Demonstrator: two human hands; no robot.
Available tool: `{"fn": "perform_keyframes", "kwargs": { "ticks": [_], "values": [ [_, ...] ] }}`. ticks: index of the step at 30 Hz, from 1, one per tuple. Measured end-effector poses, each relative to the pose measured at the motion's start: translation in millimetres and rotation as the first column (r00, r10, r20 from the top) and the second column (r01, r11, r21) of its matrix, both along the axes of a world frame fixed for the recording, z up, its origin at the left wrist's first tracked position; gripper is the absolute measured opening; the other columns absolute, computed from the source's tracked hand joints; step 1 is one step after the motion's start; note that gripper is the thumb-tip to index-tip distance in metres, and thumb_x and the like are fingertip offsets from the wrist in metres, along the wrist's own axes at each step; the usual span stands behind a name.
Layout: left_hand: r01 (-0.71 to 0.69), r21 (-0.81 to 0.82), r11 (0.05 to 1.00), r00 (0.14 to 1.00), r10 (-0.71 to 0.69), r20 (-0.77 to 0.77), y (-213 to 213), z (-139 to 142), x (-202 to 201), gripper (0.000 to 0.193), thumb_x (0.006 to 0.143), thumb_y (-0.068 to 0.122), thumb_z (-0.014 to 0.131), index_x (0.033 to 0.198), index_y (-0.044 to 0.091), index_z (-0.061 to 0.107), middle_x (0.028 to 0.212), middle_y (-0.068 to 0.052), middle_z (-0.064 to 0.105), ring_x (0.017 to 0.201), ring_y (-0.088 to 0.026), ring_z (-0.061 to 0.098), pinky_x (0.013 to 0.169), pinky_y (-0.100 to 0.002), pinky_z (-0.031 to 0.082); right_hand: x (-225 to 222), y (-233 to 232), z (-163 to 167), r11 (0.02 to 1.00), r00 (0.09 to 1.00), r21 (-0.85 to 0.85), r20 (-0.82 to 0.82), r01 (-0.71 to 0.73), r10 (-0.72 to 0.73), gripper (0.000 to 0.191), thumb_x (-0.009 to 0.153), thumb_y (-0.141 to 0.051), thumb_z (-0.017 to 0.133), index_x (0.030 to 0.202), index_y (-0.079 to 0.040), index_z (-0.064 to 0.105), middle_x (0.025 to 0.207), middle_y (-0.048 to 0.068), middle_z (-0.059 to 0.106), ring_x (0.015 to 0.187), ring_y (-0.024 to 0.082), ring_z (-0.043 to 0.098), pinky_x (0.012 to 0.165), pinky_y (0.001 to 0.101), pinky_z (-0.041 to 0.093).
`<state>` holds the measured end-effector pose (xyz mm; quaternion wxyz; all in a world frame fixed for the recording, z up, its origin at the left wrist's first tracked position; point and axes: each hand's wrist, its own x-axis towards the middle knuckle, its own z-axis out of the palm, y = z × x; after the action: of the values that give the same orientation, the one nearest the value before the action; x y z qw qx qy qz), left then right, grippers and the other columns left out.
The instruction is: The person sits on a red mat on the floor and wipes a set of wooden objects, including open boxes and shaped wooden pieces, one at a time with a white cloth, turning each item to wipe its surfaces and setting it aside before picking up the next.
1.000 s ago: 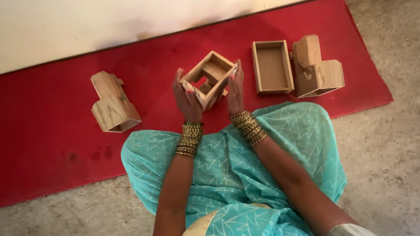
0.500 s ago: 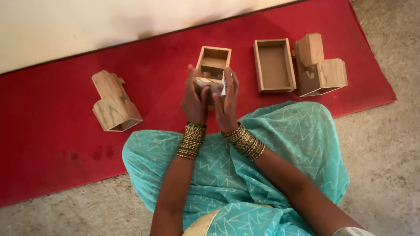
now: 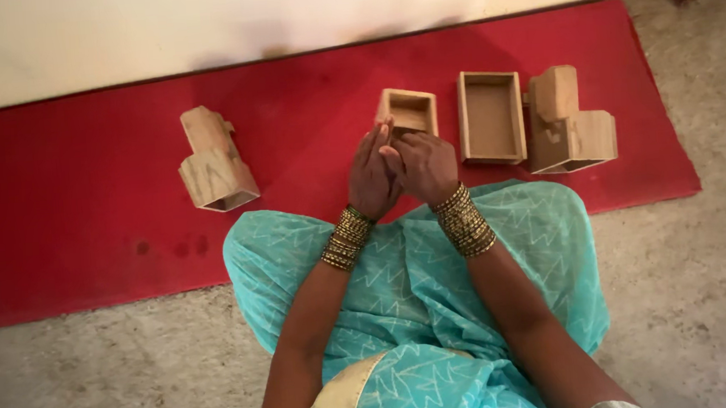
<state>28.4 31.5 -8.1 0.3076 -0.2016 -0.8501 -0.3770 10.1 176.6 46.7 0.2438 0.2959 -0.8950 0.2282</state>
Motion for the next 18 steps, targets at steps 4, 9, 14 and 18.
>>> {"fn": "perform_keyframes", "kwargs": {
  "ticks": [4, 9, 14, 18],
  "values": [
    [0.168, -0.034, 0.985, 0.986, -0.167, 0.02, -2, -1, -3, 0.067, 0.096, 0.037, 0.064, 0.147, -0.001, 0.043, 0.149, -0.018, 0.052, 0.145, -0.037, 0.043, 0.123, -0.052, 0.035, -5, 12, -14, 0.939, 0.993, -0.324, -0.074, -0.115, 0.096, 0.041, 0.114, -0.032, 0.05, 0.086, -0.005, 0.065, 0.075, 0.009, 0.064, 0.062, 0.022, 0.064, 0.057, 0.0378, 0.053],
    [0.065, -0.11, 0.992, 0.995, -0.072, -0.064, -3, 2, 2, 0.063, 0.093, 0.043, 0.075, 0.139, 0.005, 0.055, 0.136, -0.013, 0.062, 0.133, -0.031, 0.054, 0.11, -0.051, 0.041, -21, 27, -32, 0.101, 0.91, -0.96, 0.281, 0.262, 0.306, 0.048, 0.109, -0.046, 0.045, 0.078, -0.01, 0.056, 0.063, 0.003, 0.06, 0.051, 0.015, 0.054, 0.047, 0.0329, 0.043],
    [-0.103, -0.162, 0.981, 0.966, 0.06, -0.253, -9, 19, 1, 0.037, 0.088, 0.043, 0.08, 0.098, 0.009, 0.07, 0.086, -0.004, 0.064, 0.095, -0.027, 0.061, 0.094, -0.048, 0.045, -28, 36, -44, -0.303, 0.85, -0.842, 0.295, 0.447, 0.436, 0.054, 0.104, -0.048, 0.051, 0.065, -0.011, 0.055, 0.045, -0.002, 0.036, 0.035, 0.012, 0.035, 0.035, 0.0315, 0.03],
    [-0.1, -0.118, 0.988, 0.955, 0.062, -0.291, -7, 26, 1, 0.033, 0.093, 0.039, 0.076, 0.085, 0.008, 0.067, 0.076, -0.005, 0.063, 0.079, -0.027, 0.06, 0.088, -0.047, 0.049, -22, 22, -49, -0.173, 0.815, -0.828, 0.448, 0.533, 0.367, 0.051, 0.106, -0.05, 0.053, 0.078, -0.008, 0.061, 0.055, -0.001, 0.041, 0.043, 0.01, 0.037, 0.039, 0.0284, 0.03]
  ]
}}
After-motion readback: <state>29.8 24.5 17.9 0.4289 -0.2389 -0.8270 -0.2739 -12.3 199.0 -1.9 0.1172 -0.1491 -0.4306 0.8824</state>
